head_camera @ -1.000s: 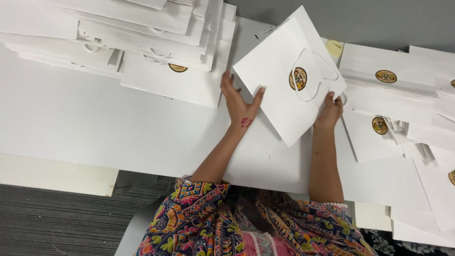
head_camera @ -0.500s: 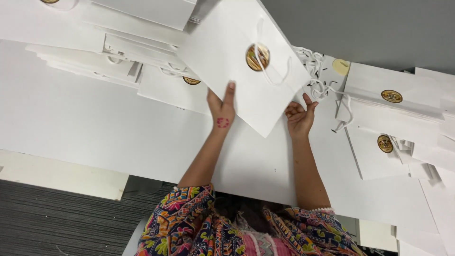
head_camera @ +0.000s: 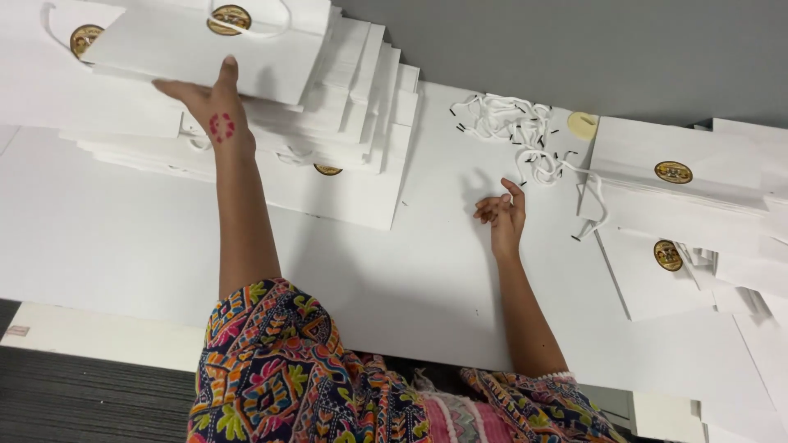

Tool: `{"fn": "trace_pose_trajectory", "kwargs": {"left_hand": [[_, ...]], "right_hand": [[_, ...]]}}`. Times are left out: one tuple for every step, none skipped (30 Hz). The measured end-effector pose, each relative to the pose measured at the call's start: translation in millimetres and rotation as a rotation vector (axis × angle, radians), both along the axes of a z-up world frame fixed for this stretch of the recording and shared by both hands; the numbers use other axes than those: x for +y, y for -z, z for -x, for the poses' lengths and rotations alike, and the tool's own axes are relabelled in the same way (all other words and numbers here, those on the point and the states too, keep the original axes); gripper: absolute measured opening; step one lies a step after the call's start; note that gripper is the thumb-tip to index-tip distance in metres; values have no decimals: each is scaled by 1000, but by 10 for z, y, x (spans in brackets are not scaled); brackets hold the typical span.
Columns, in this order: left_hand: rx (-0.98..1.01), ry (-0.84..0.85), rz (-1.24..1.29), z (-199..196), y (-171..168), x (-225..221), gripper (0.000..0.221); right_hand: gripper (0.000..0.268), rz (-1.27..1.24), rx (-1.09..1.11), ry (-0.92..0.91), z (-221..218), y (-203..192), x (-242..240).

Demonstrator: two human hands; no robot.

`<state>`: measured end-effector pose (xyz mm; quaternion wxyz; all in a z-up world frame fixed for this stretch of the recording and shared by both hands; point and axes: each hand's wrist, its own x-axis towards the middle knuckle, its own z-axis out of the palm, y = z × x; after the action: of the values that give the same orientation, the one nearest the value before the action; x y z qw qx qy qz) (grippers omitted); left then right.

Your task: Assembling handles onto white paper bags by threading ribbon through pre-drilled holes.

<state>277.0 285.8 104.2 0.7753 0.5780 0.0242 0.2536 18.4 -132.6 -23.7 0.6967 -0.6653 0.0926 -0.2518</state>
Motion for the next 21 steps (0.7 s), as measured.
{"fn": "trace_pose_trajectory", "kwargs": {"left_hand": [[-4, 5, 0, -66, 17, -29, 108], [7, -38, -128, -107, 58, -54, 114], [17, -81, -256, -144, 104, -79, 121], [20, -76, -257, -161, 107, -89, 121], [47, -83, -347, -176, 111, -100, 121], [74, -90, -435, -196, 115, -129, 122], [77, -83, -435, -215, 121, -130, 122], [59, -105, -457, -238, 120, -132, 123], [41, -128, -478, -257, 119, -136, 124], [41, -120, -480, -266, 171, -144, 124], [29, -171, -506, -273, 222, -153, 124], [14, -225, -531, -295, 256, -161, 124], [9, -219, -532, -240, 274, -216, 124], [-4, -313, -614, -195, 283, -271, 121], [-17, -408, -695, -149, 294, -324, 118], [-21, -402, -694, 35, 236, -466, 118], [-61, -451, -740, 219, 179, -606, 112], [-100, -499, -784, 401, 126, -751, 106], [-102, -493, -783, 577, 129, -961, 106], [-159, -476, -801, 760, 134, -1149, 101], [-216, -458, -820, 946, 138, -1331, 96]], "right_hand": [[57, 0, -4, 5, -32, -4, -8], [56, 8, 7, 14, -29, 10, -7], [55, 16, 18, 23, -23, 28, -6], [55, 15, 22, 27, -17, 14, 14], [54, 24, 21, 17, -8, 1, 33], [53, 36, 20, 7, 1, -21, 35], [53, 36, 25, 13, -11, 26, 15], [52, 36, 6, 7, -24, 74, -3], [51, 35, -12, 0, -33, 121, -23], [51, 34, -10, 8, -22, 102, -12], [49, 32, -9, 2, -9, 81, -2], [47, 30, -12, -6, -19, 56, 6], [47, 29, -15, 1, -12, 67, 5], [45, 45, 0, 8, -21, 73, 0], [42, 61, 14, 15, -29, 79, -4], [42, 61, 13, 22, -26, 76, 3], [41, 55, 16, 23, -24, 74, 9], [39, 50, 19, 23, -27, 69, 5], [39, 51, 19, 30, -17, 43, 6], [39, 56, 31, 27, -16, 21, 21], [39, 60, 42, 24, -13, 0, 40]]}}
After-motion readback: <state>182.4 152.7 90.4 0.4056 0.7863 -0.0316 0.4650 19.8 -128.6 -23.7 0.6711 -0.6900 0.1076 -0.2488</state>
